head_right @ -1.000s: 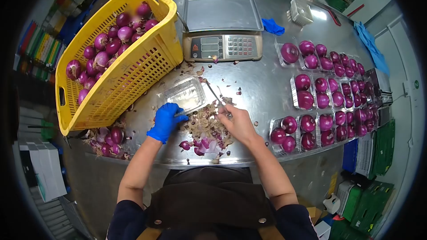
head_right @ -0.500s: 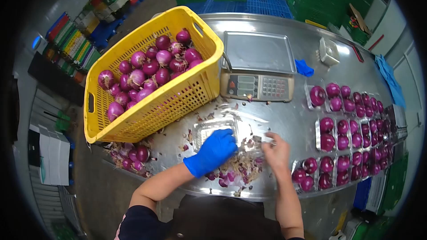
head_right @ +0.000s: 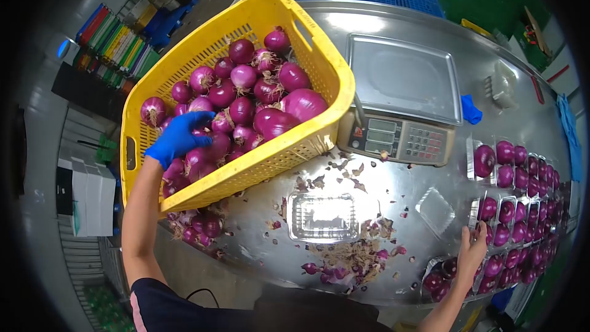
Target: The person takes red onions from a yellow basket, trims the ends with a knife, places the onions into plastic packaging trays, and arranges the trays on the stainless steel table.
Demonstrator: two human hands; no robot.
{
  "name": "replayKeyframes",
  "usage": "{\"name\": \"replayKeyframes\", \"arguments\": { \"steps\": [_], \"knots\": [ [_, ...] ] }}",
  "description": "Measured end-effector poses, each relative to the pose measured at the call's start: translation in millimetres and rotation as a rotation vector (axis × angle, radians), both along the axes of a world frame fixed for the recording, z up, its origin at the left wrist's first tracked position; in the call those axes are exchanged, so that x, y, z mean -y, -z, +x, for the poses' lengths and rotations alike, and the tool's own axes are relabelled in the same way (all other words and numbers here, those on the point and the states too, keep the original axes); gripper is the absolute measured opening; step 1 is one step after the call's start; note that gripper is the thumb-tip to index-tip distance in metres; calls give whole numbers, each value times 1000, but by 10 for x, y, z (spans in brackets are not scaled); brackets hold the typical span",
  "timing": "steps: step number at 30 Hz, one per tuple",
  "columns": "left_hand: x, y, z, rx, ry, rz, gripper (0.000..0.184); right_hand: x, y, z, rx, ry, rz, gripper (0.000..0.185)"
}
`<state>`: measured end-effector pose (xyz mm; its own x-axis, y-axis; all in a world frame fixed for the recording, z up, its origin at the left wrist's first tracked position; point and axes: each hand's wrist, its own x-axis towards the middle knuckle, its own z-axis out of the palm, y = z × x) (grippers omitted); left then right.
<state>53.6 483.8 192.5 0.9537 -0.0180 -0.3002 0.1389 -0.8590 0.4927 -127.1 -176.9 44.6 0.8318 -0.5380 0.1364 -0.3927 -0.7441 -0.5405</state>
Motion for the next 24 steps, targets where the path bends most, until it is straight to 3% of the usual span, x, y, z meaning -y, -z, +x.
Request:
{"name": "replayKeyframes", "arguments": {
  "steps": [4, 5, 8, 9, 12, 16, 19, 22, 23, 24],
  "knots": [
    [110, 198, 42, -288, -74, 371, 49, -474, -208, 94, -137, -187, 110, 35],
    [-168, 593, 24, -181, -7, 463, 59, -621, -232, 133, -158, -206, 152, 34],
    [127, 372, -61, -227, 102, 607, 59, -1034, -290, 212, -164, -286, 281, 31],
    [141, 313, 23, -352, 102, 574, 59, -1138, -256, 218, -160, -331, 268, 30],
    [-166, 520, 54, -330, -253, 111, 55, -1493, -492, 215, -208, -380, 353, 29],
    [-566, 113, 101, 107, -237, -584, 49, -1467, -387, -38, -211, -408, 459, 29],
    [-390, -307, -301, 350, -135, -868, 63, -1488, -400, -197, -173, -533, 367, 27],
    [620, -655, -841, 376, 79, -1576, 93, -1633, -578, -255, -179, -603, 430, 21],
    [984, -756, -1033, 363, -70, -1449, 98, -1669, -621, -279, -166, -641, 452, 19],
    [1167, -694, -1197, 325, -51, -1392, 85, -1697, -663, -314, -159, -672, 476, 18]
  ]
}}
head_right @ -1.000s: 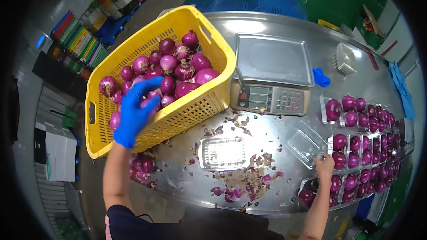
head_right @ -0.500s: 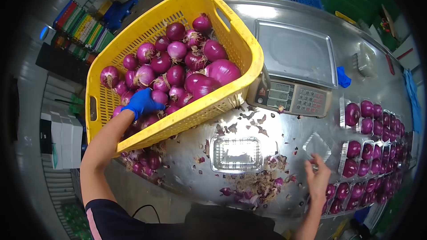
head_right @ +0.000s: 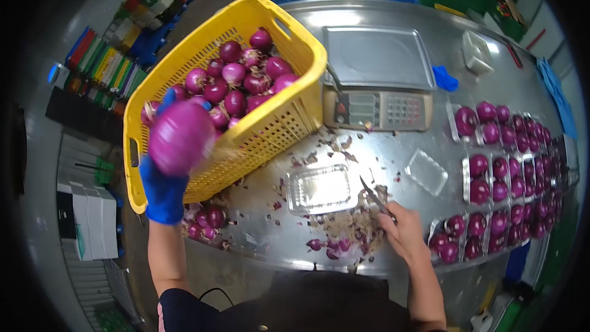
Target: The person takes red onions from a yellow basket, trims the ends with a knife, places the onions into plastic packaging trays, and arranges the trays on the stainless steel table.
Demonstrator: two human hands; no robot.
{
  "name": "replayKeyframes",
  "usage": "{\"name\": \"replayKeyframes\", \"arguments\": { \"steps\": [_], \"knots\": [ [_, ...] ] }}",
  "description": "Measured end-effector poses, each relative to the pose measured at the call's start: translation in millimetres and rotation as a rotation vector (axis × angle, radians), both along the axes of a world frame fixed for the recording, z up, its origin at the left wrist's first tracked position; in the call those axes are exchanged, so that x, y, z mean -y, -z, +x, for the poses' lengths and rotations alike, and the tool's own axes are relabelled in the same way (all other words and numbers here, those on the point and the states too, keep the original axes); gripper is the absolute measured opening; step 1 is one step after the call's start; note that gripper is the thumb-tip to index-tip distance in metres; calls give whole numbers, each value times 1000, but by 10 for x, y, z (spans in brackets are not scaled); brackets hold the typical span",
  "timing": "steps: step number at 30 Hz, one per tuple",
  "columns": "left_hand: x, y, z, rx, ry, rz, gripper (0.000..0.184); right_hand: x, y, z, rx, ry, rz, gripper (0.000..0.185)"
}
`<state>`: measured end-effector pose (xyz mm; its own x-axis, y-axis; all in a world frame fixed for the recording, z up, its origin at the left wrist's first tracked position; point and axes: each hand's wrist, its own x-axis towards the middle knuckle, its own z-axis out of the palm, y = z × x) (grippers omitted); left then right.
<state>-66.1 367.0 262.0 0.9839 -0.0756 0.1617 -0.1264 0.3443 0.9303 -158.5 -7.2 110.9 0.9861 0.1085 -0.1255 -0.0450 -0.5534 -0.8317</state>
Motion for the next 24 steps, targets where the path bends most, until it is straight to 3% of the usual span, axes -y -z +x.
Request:
{"name": "replayKeyframes", "arguments": {
  "steps": [3, 5, 7, 8, 10, 12, 16, 18, 21, 24],
  "knots": [
    [351, 316, -451, -61, 244, 132, 51, -116, -315, -50, 156, -236, 67, 21],
    [420, 483, -698, -198, 362, 430, 78, -224, -537, -109, 219, -414, -1, 27],
    [543, 663, -842, -332, 503, 463, 87, -294, -534, -209, 281, -505, -83, 45],
    [589, 757, -905, -393, 570, 484, 92, -291, -476, -265, 239, -515, -148, 44],
    [659, 924, -1029, -474, 643, 498, 90, -286, -354, -389, 156, -544, -270, 42],
    [791, 956, -1155, -606, 641, 444, 94, -332, -251, -507, 205, -506, -189, 46],
    [906, 906, -1206, -513, 776, 557, 90, -356, -238, -670, 192, -474, -166, 45],
    [870, 951, -1222, -414, 753, 672, 92, -233, 120, -864, 123, -338, -125, 41],
    [739, 1170, -1258, -423, 713, 643, 87, -78, 386, -1060, 71, -252, -12, 29],
    [884, 1199, -1353, -782, 506, 49, 84, -123, 307, -1035, -6, -118, 103, 28]
  ]
}}
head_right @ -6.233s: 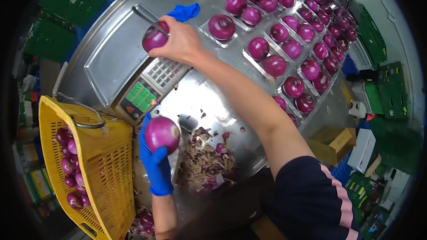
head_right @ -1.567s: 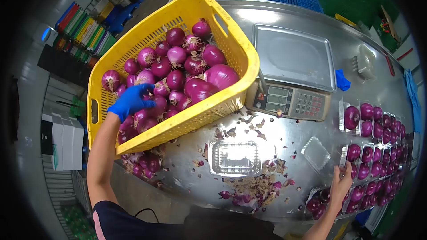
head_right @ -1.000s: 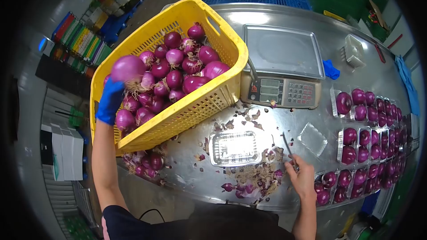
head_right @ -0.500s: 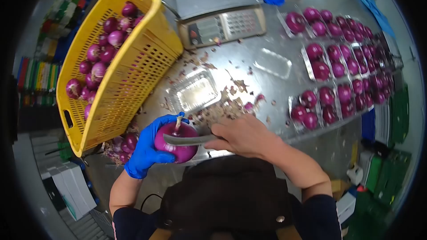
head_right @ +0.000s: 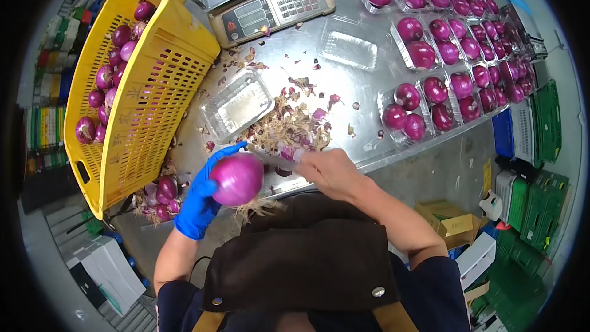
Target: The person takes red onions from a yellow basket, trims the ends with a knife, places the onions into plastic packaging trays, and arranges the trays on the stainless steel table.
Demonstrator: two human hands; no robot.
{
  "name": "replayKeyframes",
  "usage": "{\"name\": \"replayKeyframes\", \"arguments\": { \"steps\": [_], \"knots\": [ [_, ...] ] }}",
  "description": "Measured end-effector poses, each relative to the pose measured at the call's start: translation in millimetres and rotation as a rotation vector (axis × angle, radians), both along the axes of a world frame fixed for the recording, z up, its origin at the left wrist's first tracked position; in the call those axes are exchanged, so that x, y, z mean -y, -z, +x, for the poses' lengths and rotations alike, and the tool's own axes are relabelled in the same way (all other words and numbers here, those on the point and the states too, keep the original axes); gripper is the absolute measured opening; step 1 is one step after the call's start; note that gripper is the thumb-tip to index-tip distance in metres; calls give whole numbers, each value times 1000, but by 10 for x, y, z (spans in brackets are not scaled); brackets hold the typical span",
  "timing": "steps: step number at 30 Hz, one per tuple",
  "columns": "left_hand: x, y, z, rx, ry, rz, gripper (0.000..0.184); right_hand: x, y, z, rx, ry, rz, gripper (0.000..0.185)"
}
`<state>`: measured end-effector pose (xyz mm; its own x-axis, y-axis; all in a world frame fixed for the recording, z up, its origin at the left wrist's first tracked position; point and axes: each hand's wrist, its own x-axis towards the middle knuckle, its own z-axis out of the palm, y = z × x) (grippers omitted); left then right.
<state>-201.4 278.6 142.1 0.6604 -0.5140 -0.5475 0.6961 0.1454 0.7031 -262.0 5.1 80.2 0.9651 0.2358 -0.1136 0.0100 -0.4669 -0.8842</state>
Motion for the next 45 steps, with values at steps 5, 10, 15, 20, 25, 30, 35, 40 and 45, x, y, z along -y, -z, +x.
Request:
{"name": "replayKeyframes", "arguments": {
  "steps": [5, 10, 15, 20, 25, 30, 35, 40, 45],
  "knots": [
    [84, 224, -221, -375, -309, -418, 57, -19, -316, 115, 167, -23, -84, 35],
    [260, 97, -359, -302, -358, -233, 56, -176, -456, 55, 449, -171, -207, 45],
    [148, 180, -440, -615, -396, -489, 67, -190, -216, 125, 446, -139, -295, 46],
    [174, 228, -528, -635, -296, -510, 84, -188, -325, 130, 491, -211, -323, 42],
    [30, 466, -537, -646, -233, -611, 101, 216, 477, -128, 117, -109, -237, 38],
    [235, 280, -308, -349, -250, -397, 81, 140, 300, -110, -396, 29, 166, 46],
    [697, 214, 358, 470, -54, 213, 94, 190, 309, 163, -334, 389, 390, 44],
    [1453, 278, 1749, 1092, -178, 503, 94, 258, 273, 340, -274, 393, 375, 42],
    [1862, 704, 3304, 1368, -307, 831, 103, 303, 264, 404, -314, 401, 308, 34]
  ]
}}
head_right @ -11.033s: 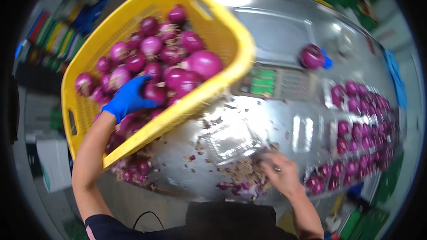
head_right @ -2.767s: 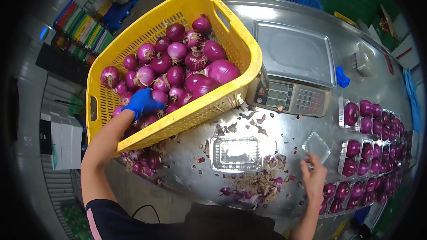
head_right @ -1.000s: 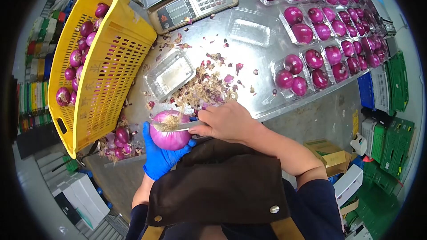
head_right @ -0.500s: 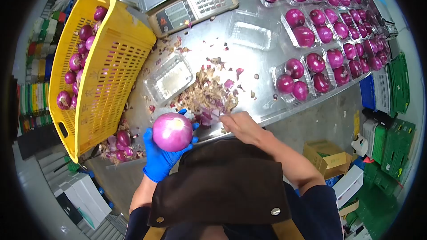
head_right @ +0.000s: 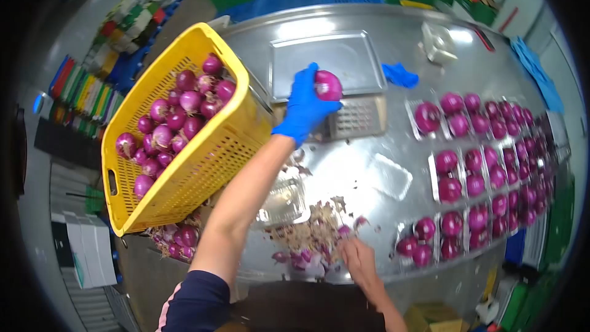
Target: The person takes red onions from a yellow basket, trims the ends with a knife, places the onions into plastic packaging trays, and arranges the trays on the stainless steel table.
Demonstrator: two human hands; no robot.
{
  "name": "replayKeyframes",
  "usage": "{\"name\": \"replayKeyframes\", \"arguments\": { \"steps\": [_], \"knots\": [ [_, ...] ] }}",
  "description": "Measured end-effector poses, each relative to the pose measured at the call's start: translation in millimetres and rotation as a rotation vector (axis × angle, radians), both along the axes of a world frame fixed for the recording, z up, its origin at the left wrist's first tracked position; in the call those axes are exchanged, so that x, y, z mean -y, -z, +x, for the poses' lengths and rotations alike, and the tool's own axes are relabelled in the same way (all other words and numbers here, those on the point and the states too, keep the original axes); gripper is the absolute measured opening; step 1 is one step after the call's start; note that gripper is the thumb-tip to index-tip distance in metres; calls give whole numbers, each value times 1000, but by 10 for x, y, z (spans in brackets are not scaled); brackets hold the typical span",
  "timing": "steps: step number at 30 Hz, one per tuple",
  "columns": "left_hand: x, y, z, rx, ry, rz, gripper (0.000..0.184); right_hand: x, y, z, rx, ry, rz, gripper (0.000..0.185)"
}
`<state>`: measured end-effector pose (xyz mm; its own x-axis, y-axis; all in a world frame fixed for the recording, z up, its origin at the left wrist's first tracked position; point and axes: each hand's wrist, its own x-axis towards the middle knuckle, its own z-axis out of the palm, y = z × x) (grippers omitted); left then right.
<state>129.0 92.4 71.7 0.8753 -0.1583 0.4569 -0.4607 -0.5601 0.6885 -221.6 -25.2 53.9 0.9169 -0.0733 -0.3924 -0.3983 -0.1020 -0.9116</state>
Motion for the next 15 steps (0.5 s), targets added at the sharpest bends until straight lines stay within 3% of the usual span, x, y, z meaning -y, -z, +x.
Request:
{"name": "replayKeyframes", "arguments": {
  "steps": [5, 8, 11, 13, 15],
  "knots": [
    [159, 223, 686, -112, -146, 127, 106, 19, 179, 70, -10, -39, 0, 41],
    [162, 324, 730, -129, -164, 177, 102, -36, 179, 190, -53, -32, 69, 39],
    [145, 44, 395, -59, -185, 311, 93, -95, 184, 290, -32, -4, 84, 32],
    [-19, -217, -94, 42, 17, 310, 83, -104, 241, 322, 4, 19, 113, 31],
    [-339, -439, -667, 87, 356, 148, 74, -96, 165, 325, 1, 43, 166, 26]
  ]
}}
